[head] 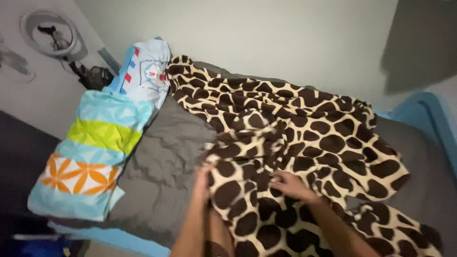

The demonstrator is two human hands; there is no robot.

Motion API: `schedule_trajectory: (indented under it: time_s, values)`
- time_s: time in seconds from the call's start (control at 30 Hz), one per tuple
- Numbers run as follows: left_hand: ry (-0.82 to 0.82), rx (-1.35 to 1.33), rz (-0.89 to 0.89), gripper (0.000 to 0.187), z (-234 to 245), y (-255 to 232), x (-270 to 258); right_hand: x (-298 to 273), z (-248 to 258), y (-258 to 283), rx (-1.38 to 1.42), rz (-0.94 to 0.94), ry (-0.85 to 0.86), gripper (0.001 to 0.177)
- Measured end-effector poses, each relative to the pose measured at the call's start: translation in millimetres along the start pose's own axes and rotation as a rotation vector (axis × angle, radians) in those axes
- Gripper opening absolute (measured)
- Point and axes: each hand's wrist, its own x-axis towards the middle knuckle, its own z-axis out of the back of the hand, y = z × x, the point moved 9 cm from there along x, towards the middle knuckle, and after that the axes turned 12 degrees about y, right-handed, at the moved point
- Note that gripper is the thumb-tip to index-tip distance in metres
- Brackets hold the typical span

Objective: The person spreads a giraffe-patterned blanket over a bed, smoothing and tucking the edges around the mattress. They then adjust a colorful pillow at the head of the bed.

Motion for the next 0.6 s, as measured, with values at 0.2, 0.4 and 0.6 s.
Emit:
schedule_trajectory:
  time_s: [0.2, 0.4, 0.6]
  values:
    - [0.367, -0.417, -0.395, 0.05, 47, -45, -88, -13, -110, 114, -0.121, 0.05, 0.204, 0.102]
    - [0.264, -0.569, -0.405, 0.038, 137, -27, -146, -20, -217, 176, -0.408, 0.333, 0.138, 0.087]
    - [-0.409, -0.551, -0.423, 0.039, 346, 36, -201, 14, -280, 156, -0.522, 0.237, 0.625, 0.056]
